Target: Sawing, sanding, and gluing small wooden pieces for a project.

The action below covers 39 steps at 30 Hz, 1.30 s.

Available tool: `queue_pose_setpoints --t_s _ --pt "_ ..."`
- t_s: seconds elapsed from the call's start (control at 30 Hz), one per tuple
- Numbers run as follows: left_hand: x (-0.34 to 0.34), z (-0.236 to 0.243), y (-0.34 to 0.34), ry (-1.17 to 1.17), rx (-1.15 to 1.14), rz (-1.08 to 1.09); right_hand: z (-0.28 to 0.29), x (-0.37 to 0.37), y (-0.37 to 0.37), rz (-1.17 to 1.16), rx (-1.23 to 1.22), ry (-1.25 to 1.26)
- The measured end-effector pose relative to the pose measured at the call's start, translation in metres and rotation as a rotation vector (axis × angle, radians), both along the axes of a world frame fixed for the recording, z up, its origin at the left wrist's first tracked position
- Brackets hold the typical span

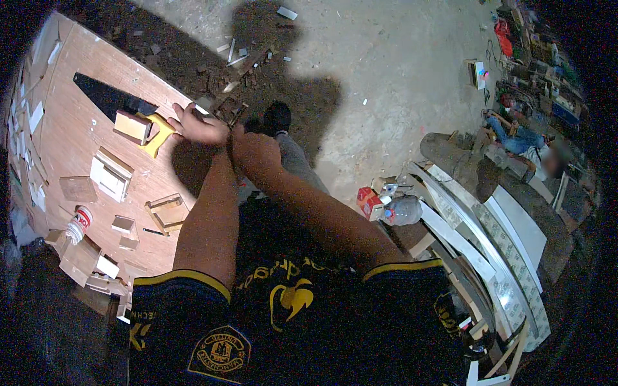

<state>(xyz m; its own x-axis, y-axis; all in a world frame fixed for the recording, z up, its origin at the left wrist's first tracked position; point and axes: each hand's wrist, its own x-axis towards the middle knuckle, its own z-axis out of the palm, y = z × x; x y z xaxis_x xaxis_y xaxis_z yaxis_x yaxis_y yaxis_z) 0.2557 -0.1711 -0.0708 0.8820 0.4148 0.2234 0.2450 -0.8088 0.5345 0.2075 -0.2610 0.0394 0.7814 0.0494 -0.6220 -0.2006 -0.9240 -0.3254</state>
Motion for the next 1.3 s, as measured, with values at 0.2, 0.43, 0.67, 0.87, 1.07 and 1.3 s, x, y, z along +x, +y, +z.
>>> queue_pose_setpoints --t_s 0.2,0.43,0.67,0.87,1.07,1.3 --pt "-0.001 -0.025 0.014 -0.385 0.049 -0.15 0.026 -0.017 -0.005 -0.023 0.066 0.087" --pt "-0.001 -0.002 0.008 -0.227 0.119 -0.213 0.003 -0.004 0.004 -0.112 0.049 0.013" --pt "-0.004 -0.01 0.014 -0.223 0.076 -0.196 0.011 -0.015 -0.006 -0.083 0.078 0.138" --pt "-0.006 -0.014 0.016 -0.213 -0.004 -0.196 0.019 -0.01 0.005 -0.091 0.032 0.127" --pt "-0.006 -0.002 0.009 0.091 0.037 -0.127 0.006 0.003 0.002 -0.014 0.042 0.162" --pt "-0.002 -0.007 0.015 -0.252 0.04 -0.179 0.008 -0.006 0.004 -0.081 0.042 0.16"
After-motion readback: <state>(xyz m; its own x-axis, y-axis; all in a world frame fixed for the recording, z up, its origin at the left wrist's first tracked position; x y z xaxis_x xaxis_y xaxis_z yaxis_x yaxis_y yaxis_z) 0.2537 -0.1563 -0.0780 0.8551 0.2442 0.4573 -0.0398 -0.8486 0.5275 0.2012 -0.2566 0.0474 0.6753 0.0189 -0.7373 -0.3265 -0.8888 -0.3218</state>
